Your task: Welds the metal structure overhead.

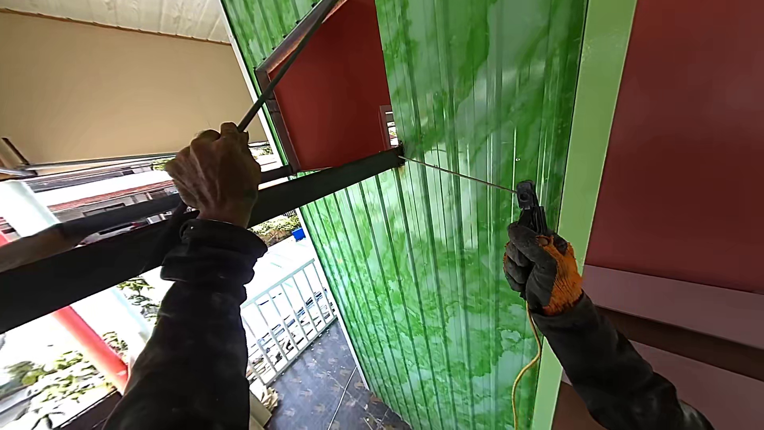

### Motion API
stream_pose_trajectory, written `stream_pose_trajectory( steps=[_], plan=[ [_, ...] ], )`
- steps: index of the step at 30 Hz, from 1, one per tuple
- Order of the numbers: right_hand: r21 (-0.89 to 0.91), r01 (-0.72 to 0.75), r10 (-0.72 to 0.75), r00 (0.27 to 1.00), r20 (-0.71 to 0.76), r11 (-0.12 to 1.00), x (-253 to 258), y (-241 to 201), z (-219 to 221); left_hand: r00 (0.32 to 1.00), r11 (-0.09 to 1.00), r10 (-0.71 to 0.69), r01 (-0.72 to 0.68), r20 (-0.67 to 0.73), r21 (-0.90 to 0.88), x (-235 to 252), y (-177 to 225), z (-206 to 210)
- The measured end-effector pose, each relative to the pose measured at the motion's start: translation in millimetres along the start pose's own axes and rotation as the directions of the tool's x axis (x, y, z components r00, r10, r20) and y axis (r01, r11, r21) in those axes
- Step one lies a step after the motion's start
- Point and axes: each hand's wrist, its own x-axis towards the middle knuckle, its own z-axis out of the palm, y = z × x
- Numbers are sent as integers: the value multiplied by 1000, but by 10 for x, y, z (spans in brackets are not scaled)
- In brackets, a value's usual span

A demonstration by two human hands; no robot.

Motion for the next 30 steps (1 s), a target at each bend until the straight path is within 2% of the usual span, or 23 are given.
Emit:
stream_pose_trajectory(
  steps=[4,9,12,16,21,26,30],
  plan=[
    [32,-63,64,997,-50,998,184,146,87,1000,1000,-11,11,1,11,1,11,-9],
    [71,-129,130,991,-20,989,249,221,66,1000,1000,-8,8,-8,13,6,8,0],
    [6,-70,70,997,10,998,235,219,36,1000,1000,0,0,-5,9,3,14,-1],
    [-176,80,-68,995,70,981,121,228,117,999,1000,10,-9,-37,21,-2,-12,31],
    [-296,157,-135,986,93,942,31,236,203,998,1000,20,-19,-65,18,-8,-16,61],
    [-310,177,-161,984,77,934,-12,186,176,999,998,8,-5,-47,62,-2,-24,80],
    [-228,210,-204,978,51,951,-3,71,153,999,1000,3,-3,-34,7,-16,4,39]
  ],
)
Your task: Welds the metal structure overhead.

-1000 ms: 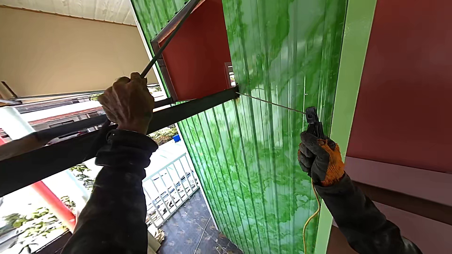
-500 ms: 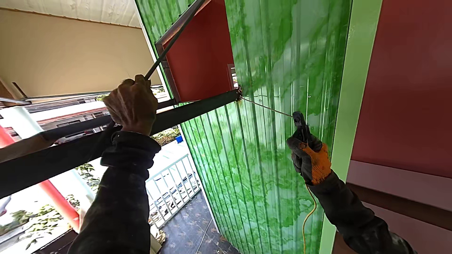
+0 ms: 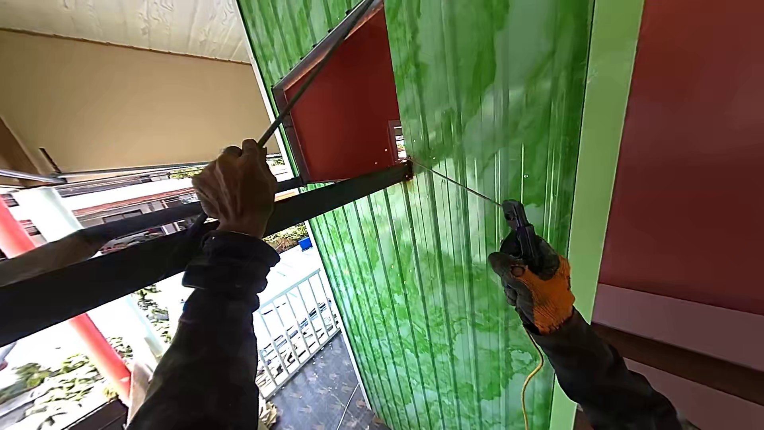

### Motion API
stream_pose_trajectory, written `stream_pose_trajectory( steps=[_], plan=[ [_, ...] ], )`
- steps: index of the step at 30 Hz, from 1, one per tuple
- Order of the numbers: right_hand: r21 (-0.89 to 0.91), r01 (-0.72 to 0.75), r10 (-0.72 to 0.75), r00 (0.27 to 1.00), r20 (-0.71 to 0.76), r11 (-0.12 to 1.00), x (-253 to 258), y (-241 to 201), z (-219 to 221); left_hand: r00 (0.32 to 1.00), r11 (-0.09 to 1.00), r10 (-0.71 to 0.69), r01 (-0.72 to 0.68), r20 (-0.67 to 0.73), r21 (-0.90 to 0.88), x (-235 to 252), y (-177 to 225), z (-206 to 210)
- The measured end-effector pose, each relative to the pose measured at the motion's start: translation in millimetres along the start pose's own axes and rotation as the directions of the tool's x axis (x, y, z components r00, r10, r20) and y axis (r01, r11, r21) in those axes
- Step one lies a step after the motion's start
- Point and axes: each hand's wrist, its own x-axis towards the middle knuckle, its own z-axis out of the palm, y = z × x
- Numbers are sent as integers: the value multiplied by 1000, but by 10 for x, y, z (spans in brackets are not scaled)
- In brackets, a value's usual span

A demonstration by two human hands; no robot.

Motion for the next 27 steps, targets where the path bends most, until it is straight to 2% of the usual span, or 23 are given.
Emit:
stream_pose_trajectory(
  steps=[3,7,9,14,17,20,27],
  plan=[
    [62,159,-159,987,0,985,195,-181,6,1000,1000,-1,1,-9,-5,0,5,6],
    [65,428,-428,904,-14,902,774,-533,174,1000,1000,0,0,-4,4,2,0,12],
    [55,491,-491,871,-12,869,1096,-753,329,1000,1000,2,-2,-9,7,0,0,19],
    [35,472,-474,879,58,881,1778,-1101,626,998,999,43,-43,-52,8,-27,-12,51],
    [-36,431,-429,902,49,902,2063,-1261,748,996,999,50,-49,-74,20,-23,-14,49],
    [-136,421,-417,907,57,897,2247,-1343,808,995,998,51,-49,-83,29,-21,-33,63],
    [-219,427,-417,904,93,877,2472,-1442,930,997,999,32,-30,-68,27,-21,-22,53]
  ],
)
